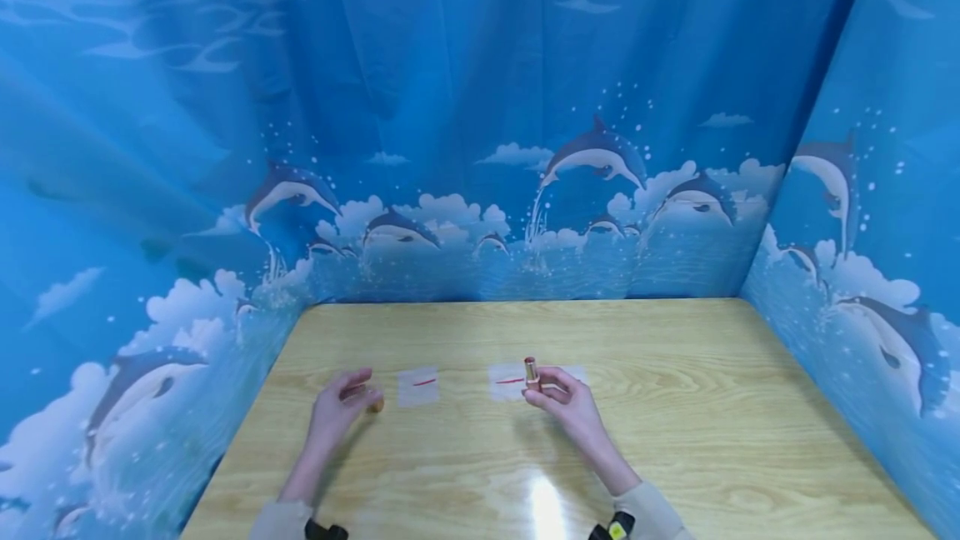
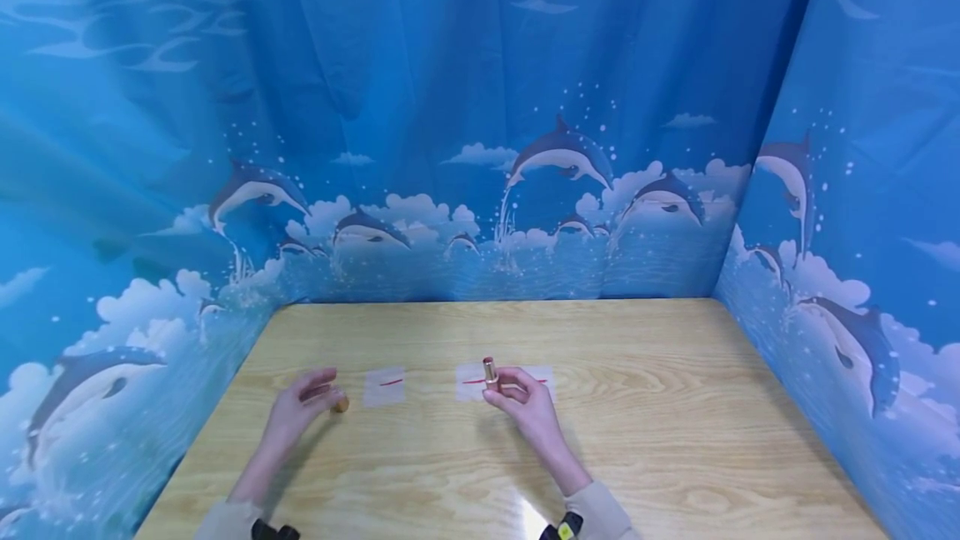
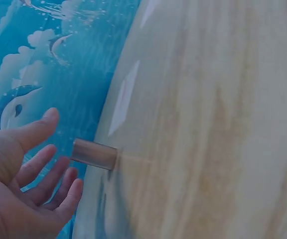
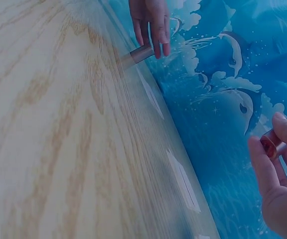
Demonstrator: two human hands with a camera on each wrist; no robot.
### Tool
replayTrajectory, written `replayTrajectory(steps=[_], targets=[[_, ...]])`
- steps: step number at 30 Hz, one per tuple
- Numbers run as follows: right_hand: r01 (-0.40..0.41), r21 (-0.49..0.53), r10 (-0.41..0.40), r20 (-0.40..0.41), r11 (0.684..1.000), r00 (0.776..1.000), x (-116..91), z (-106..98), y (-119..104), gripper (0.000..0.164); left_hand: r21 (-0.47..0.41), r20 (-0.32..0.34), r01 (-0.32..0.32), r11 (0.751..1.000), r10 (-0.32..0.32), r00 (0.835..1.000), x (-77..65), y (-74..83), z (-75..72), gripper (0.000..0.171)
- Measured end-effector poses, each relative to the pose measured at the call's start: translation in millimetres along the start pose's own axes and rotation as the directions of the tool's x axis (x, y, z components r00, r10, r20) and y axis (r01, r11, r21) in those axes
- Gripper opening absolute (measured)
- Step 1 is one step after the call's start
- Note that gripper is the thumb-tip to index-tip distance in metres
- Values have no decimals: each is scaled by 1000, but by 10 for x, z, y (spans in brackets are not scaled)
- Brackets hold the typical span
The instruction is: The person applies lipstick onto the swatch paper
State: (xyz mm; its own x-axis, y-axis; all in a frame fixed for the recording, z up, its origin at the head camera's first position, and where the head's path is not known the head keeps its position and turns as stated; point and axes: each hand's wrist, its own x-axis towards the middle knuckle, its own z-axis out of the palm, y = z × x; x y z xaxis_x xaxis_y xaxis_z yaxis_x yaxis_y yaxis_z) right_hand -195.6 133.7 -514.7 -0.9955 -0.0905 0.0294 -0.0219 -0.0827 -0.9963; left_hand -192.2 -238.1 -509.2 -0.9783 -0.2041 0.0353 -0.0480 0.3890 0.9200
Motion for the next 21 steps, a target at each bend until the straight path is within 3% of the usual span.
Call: replayTrajectory(steps=[5,12,21], targets=[[-9,1,9,-3,1000,1000,1,-7,-3,42,93,33,5,996,-8,999,-10,-84,25,48],[-6,1,6,-4,1000,1000,-4,-1,-23,41,173,8,-55,983,55,998,-5,-127,65,41],[-2,-23,1,-10,1000,1000,-4,5,-18,40,156,-44,-22,988,29,999,-5,-107,82,31]])
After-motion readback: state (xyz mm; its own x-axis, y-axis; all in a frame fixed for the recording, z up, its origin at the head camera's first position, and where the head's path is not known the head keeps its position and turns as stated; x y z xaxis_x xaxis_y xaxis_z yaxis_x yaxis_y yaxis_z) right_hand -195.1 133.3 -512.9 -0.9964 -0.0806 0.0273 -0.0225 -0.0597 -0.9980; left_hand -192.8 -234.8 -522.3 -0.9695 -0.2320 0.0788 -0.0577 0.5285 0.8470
